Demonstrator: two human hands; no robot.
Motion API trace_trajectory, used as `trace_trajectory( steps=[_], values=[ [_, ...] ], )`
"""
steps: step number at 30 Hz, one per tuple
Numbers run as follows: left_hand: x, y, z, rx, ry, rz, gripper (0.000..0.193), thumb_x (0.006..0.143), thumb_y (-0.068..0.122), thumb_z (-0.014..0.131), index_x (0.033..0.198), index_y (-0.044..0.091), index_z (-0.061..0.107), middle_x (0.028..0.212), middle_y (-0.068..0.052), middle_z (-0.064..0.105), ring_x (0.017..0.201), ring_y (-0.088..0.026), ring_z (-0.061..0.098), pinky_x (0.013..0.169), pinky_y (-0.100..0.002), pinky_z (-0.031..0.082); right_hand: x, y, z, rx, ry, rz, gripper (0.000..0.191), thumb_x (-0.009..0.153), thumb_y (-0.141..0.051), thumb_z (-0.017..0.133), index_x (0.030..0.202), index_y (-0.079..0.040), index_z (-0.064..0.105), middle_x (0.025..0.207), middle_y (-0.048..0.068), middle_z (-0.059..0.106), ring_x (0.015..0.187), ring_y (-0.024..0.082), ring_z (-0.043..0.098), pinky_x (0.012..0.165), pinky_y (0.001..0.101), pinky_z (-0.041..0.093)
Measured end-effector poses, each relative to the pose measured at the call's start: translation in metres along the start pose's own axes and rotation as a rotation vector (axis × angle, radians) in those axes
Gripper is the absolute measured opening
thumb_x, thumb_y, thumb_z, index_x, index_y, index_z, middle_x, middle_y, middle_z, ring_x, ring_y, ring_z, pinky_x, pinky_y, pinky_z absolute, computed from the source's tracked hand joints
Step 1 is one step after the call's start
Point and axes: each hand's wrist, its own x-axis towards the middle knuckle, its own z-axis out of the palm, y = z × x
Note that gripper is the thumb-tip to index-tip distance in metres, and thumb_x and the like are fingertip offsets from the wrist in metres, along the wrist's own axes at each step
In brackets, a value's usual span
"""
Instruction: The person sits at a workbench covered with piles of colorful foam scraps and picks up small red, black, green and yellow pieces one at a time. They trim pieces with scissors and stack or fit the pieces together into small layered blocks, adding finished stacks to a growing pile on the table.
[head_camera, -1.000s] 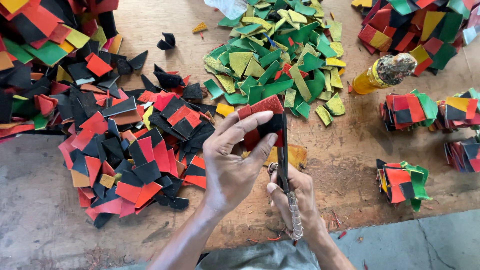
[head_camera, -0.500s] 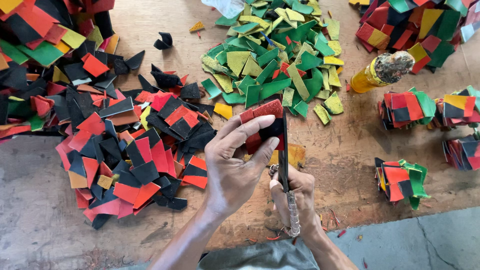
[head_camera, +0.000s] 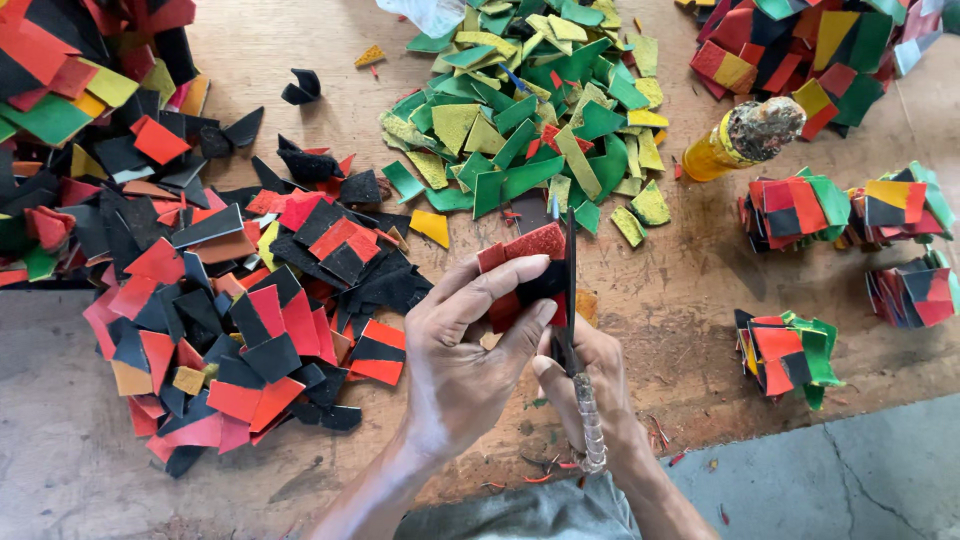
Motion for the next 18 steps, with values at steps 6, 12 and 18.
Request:
trace_trajectory(
  steps=[6,12,18],
  values=[
    [0.006,-0.003,-0.003,0.012,0.029,0.059,0.034,0.091,-0.007,0.076,0.124,-0.002,0.070,0.123,-0.008,0.066,0.100,-0.009,0.070,0.082,-0.020,0.062,0.001,-0.012,0.000,0.012,-0.094,0.000,0.024,0.079,-0.027,0.063,0.087,-0.006,0.055,0.071,0.003,0.054,0.062,0.013,0.057,0.056,0.0310,0.048],
    [0.019,-0.004,-0.013,0.157,0.128,0.079,0.036,0.089,-0.005,0.081,0.123,0.001,0.072,0.111,-0.004,0.066,0.081,-0.003,0.058,0.063,-0.016,0.047,-0.005,-0.026,-0.007,-0.125,-0.185,0.018,0.035,0.073,-0.035,0.062,0.089,-0.006,0.054,0.073,0.005,0.051,0.067,0.018,0.051,0.061,0.0348,0.045],
    [0.020,-0.002,-0.012,0.117,0.126,0.153,0.035,0.093,-0.004,0.079,0.126,0.002,0.070,0.118,-0.001,0.066,0.090,0.000,0.063,0.070,-0.016,0.051,-0.006,-0.025,-0.007,-0.108,-0.186,-0.001,0.029,0.076,-0.032,0.063,0.088,-0.006,0.054,0.071,0.005,0.050,0.065,0.017,0.049,0.060,0.0345,0.044]
  ],
)
